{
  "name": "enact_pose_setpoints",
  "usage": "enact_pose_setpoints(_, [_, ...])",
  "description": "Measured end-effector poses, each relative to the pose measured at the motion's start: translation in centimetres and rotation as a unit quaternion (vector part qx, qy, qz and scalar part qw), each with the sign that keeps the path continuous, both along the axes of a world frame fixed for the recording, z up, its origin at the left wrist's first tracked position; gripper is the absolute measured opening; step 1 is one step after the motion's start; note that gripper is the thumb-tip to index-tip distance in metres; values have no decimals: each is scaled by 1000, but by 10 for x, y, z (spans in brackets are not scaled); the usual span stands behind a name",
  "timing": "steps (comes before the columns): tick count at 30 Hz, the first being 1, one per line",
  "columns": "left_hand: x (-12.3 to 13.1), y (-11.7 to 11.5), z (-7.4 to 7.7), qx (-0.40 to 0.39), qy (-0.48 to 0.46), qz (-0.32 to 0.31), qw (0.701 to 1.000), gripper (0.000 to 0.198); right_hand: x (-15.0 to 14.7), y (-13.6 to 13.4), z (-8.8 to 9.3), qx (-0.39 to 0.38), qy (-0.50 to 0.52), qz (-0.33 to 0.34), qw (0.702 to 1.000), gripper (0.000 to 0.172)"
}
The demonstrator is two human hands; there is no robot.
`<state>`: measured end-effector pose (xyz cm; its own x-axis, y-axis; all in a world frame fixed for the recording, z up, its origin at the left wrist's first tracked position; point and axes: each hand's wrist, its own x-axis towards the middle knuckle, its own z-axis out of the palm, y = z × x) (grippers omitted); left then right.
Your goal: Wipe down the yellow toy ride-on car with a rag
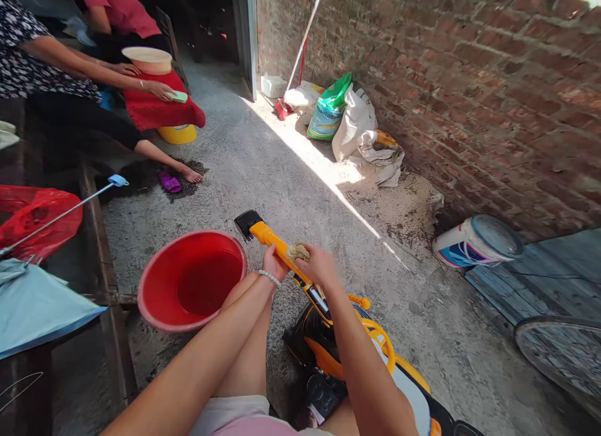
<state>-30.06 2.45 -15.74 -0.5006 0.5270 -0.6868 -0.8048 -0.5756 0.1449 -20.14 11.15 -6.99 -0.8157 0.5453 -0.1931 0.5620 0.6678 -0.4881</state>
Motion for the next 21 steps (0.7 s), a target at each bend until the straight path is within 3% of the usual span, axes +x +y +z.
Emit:
enact_pose_setpoints(3, [1,-4,0,29,23,-25,999,31,-42,-7,-2,20,-18,35,999,41])
enact_pose_setpoints(8, [5,-7,-1,88,64,-9,994,34,-104,-20,-20,-111,70,56,990,44])
enact_pose_setpoints(11, [6,-4,0,90,82,43,992,37,-123,-27,-28,-63,48,133,988,45])
enact_pose_setpoints(13, [6,-3,0,82,70,82,991,40,-127,-30,-29,-2,-15,164,986,41])
enact_pose_setpoints(15, [5,-3,0,80,42,83,992,39,-126,-30,-27,25,-70,151,986,37])
enact_pose_setpoints(21, [1,-3,-3,52,16,10,998,35,-88,-2,-8,-43,-98,49,993,36])
